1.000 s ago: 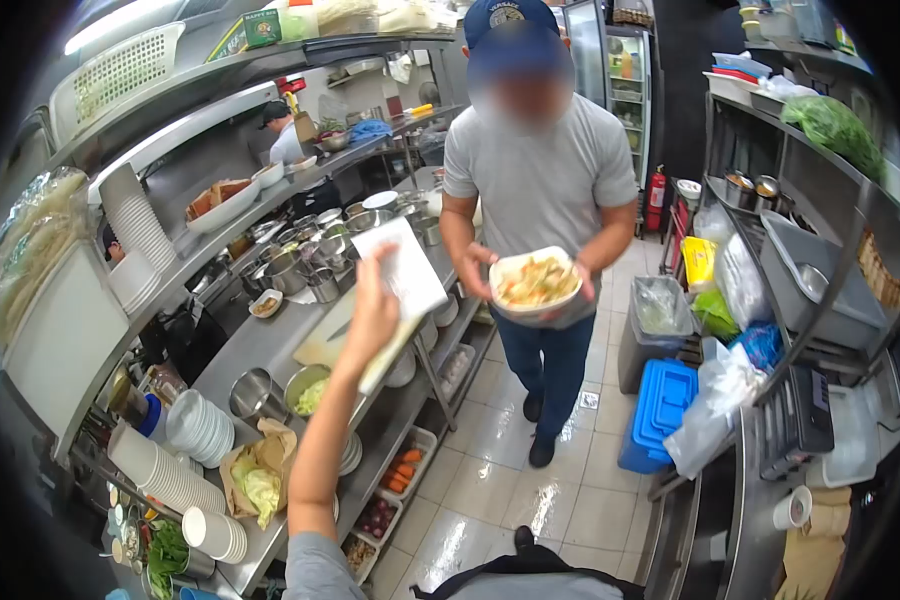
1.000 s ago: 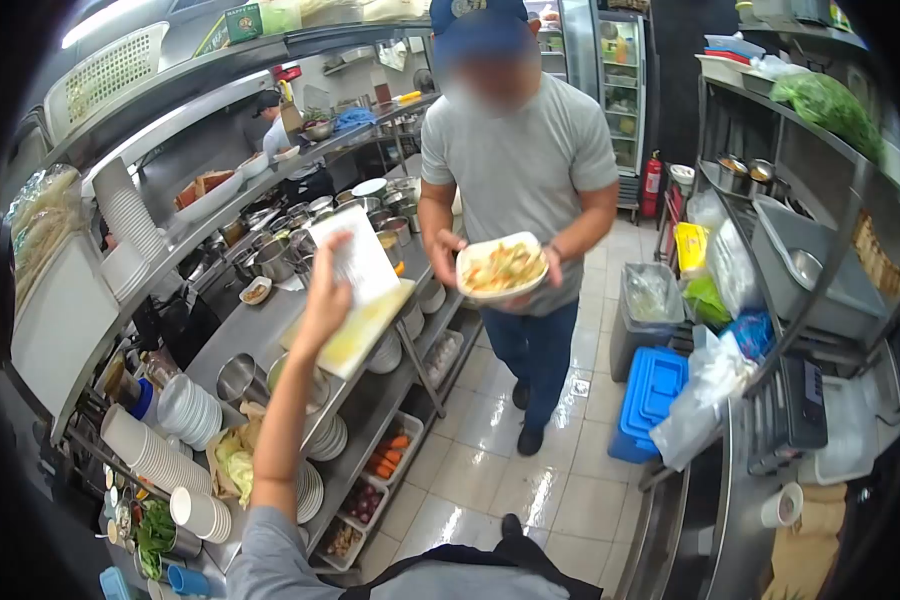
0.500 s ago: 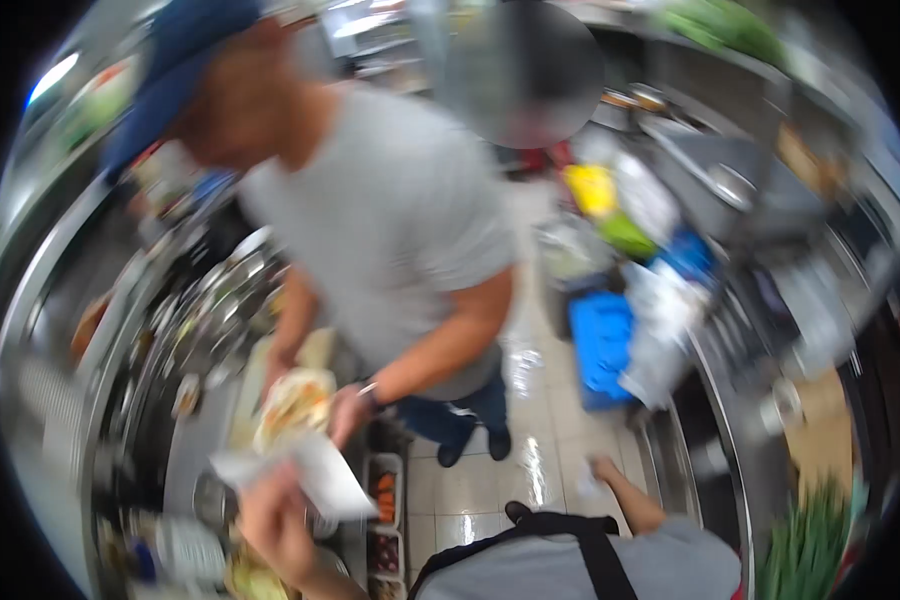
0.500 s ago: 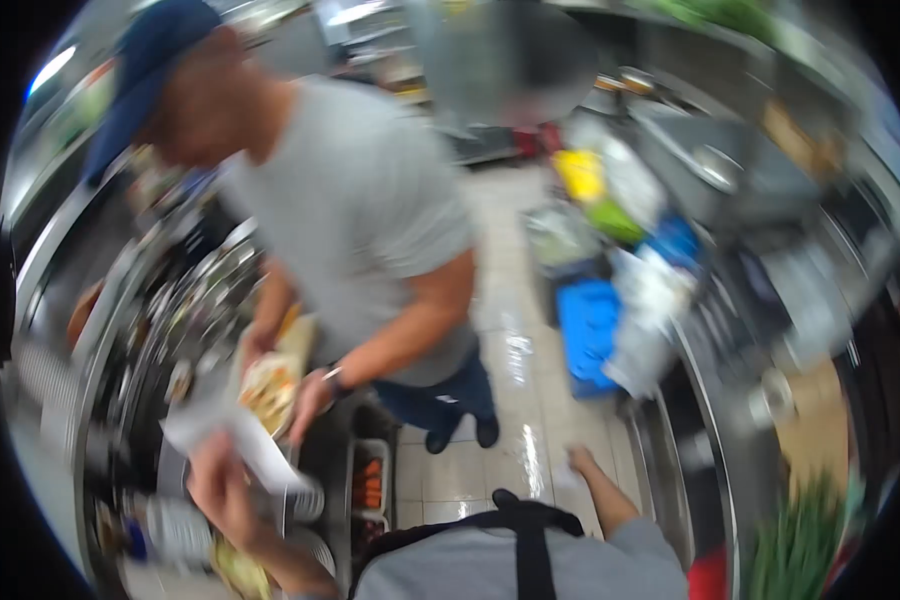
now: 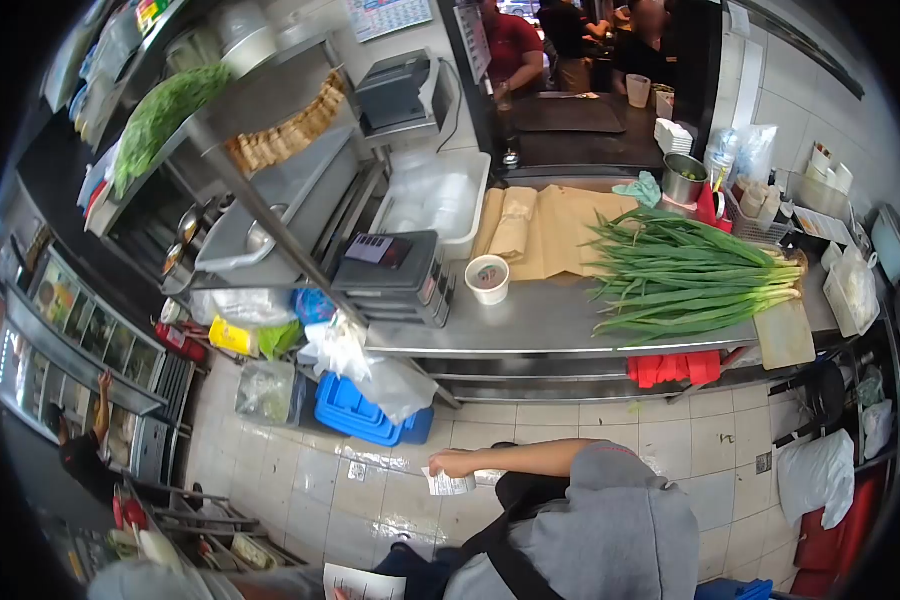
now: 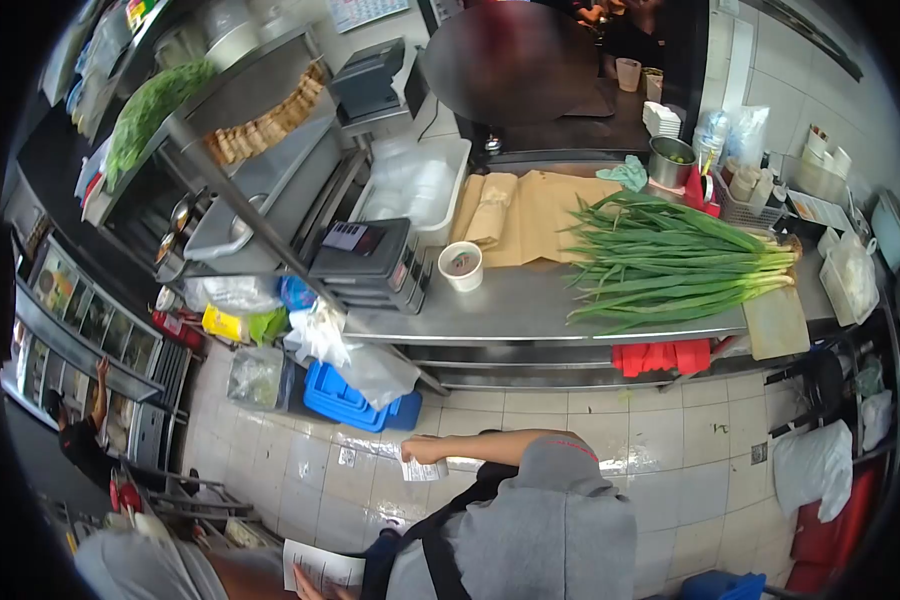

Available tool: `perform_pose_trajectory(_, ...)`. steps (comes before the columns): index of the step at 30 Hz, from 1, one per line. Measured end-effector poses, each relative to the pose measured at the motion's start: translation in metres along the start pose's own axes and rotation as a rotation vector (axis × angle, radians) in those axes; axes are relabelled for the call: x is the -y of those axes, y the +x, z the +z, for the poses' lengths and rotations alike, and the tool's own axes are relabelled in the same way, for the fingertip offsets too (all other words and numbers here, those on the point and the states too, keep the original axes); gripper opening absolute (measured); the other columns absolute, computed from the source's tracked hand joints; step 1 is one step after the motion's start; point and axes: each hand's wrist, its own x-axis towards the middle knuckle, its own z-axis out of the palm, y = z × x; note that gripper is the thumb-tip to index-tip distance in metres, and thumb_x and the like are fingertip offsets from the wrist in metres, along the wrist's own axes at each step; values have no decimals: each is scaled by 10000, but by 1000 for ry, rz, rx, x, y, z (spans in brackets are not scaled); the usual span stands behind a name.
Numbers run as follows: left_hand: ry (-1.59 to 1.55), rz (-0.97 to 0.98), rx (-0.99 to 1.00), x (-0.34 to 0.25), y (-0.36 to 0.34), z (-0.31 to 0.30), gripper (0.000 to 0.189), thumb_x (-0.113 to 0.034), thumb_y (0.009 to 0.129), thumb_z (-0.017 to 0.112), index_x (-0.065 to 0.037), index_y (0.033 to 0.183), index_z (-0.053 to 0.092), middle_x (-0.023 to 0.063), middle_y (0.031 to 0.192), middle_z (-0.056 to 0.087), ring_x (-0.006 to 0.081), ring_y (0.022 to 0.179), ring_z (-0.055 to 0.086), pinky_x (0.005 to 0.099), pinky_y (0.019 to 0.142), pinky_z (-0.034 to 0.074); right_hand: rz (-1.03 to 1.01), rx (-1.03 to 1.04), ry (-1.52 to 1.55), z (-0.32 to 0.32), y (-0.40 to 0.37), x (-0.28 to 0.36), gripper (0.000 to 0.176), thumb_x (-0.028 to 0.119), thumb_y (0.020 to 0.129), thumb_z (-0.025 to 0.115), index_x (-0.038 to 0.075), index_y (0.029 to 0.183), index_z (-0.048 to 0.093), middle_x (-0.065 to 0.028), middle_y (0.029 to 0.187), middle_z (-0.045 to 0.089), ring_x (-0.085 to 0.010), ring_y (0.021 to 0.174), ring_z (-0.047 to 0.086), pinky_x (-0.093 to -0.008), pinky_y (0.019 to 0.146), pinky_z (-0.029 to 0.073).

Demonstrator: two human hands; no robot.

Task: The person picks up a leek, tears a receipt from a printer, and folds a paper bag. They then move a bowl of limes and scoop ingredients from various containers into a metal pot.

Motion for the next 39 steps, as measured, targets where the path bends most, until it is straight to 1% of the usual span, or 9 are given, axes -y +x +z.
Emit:
perform_pose_trajectory(5,126,140,-58,-1,45,55,450,-189,889,526,-7,1289,427,214,1257,445,328,1039,514,362,820,439,-10,-33,85,-69,16,-20,304,-81,621,480,20,845,659,-146,898,630,-289,907,588,-358,790,457)
perform_pose_trajectory(8,52,-54,-59,-18,91,98,431,-156,887,528,-4,1280,437,216,1237,454,282,968,532,314,714,453,-42,50,130,-121,30,-23,215,-16,664,555,29,843,664,-131,870,633,-245,860,601,-324,759,459)
perform_pose_trajectory(12,-53,211,-64,-55,159,166,383,-58,845,579,-11,1218,508,192,1080,525,252,787,544,302,576,432,-215,49,385,-225,8,28,286,-15,724,549,47,986,644,-95,991,614,-190,965,567,-301,833,437)
perform_pose_trajectory(16,37,437,-95,-100,203,219,452,-128,831,616,-31,1251,484,220,1057,540,313,791,519,351,622,428,-211,-144,881,-314,-21,55,357,3,809,537,30,1166,549,-35,1130,549,-149,934,553,-314,853,428)
perform_pose_trajectory(20,-136,254,102,-114,214,270,475,-176,838,598,-25,1268,463,253,1183,491,362,994,507,414,788,418,-392,-513,1576,-376,-58,49,414,-32,846,494,21,1254,453,-72,1226,497,-141,1069,517,-277,868,447)
perform_pose_trajectory(24,-362,406,259,-136,238,318,478,-118,823,570,21,1263,446,245,1237,462,386,1077,471,442,919,352,-570,-805,1449,-372,-91,-11,304,-17,847,499,-15,1151,513,-99,1156,541,-172,1032,539,-309,852,461)
perform_pose_trajectory(31,-528,603,371,-138,276,417,462,45,793,449,43,1254,418,216,1240,469,368,1084,470,423,937,337,298,-1673,757,-342,-140,-36,305,-78,788,450,32,1017,618,-51,935,583,-162,828,544,-275,789,425)
perform_pose_trajectory(35,-607,616,501,-140,295,472,552,120,746,370,57,1294,360,234,1291,411,411,1155,402,419,961,307,617,-1614,-282,-299,-168,-93,253,-94,708,412,59,778,601,-104,783,503,-243,721,518,-309,661,419)
perform_pose_trajectory(39,-610,558,567,-148,304,502,593,138,694,340,66,1282,372,238,1274,418,406,1142,414,391,949,322,842,-1401,-216,-286,-168,-86,135,-36,696,480,74,719,555,-108,751,457,-288,717,514,-353,608,407)
